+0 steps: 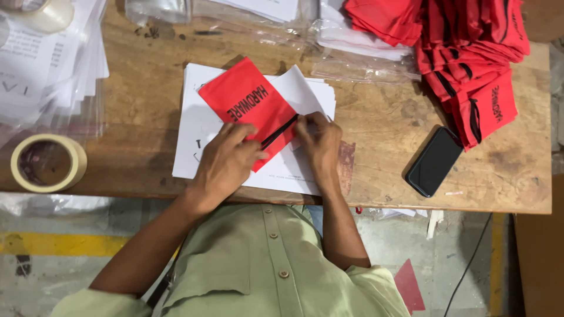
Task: The person folds printed instruction sheets and places them into clear plastic bags. They then pick up red fabric pouches labeled HARDWARE, place them into the same bags, and seal the bags. The person repeats this process multiple times, creating packaged kits on a wooden workbench.
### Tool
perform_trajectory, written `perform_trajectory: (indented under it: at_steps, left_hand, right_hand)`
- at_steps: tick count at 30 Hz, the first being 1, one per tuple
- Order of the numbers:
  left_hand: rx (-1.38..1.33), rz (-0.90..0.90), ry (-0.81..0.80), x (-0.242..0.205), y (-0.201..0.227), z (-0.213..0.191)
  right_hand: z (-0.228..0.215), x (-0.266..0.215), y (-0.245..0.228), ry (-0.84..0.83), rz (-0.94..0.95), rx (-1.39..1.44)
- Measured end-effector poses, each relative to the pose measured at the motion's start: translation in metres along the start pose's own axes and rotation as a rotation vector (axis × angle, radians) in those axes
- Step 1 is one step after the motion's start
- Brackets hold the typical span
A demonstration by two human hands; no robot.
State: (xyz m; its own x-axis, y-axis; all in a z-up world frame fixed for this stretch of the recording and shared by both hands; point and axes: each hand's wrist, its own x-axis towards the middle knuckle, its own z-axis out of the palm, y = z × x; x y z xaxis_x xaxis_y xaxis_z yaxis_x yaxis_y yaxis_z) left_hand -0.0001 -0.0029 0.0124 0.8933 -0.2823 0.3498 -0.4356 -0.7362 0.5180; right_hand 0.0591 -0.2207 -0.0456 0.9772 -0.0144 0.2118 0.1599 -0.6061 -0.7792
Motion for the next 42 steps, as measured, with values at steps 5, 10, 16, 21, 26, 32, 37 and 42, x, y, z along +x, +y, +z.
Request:
perform_trajectory:
  at_steps: [5,10,16,21,26,32,37,42]
  left_hand:
    - [-0.114,-0.067,0.094,0.015,-0.006,0.022]
    - [-0.081,-0.169,-0.006,0.020,-0.012,0.040]
    - [-0.017,-0.160,0.055,0.024,-0.016,0.046]
    - [-0.033,-0.183,0.013,0.024,-0.016,0.045]
    - [-0.015,-0.107,0.076,0.028,-0.011,0.043]
    - [-0.026,-0.106,0.091,0.038,-0.020,0.052]
    - [-0.052,-0.051,0.127,0.050,-0.016,0.059]
    - [-0.062,0.139,0.275,0.051,-0.006,0.054]
  right_hand:
    - [-0.017,0.001,-0.018,0.036,0.182,0.130]
    - [-0.047,-0.032,-0.002,0.429,0.155,0.196]
    - [-0.058,-0.078,-0.031,0.106,0.183,0.325]
    - [-0.039,-0.090,-0.029,0.058,0.307,0.302]
    - [-0.034,-0.084,-0.028,0.002,0.330,0.433]
    - [-0.034,-0.080,-0.037,-0.074,0.401,0.607]
    - [-0.031,-0.081,-0.034,-0.123,0.568,0.559]
    - [-0.035,-0.074,-0.036,-0.206,0.434,0.455]
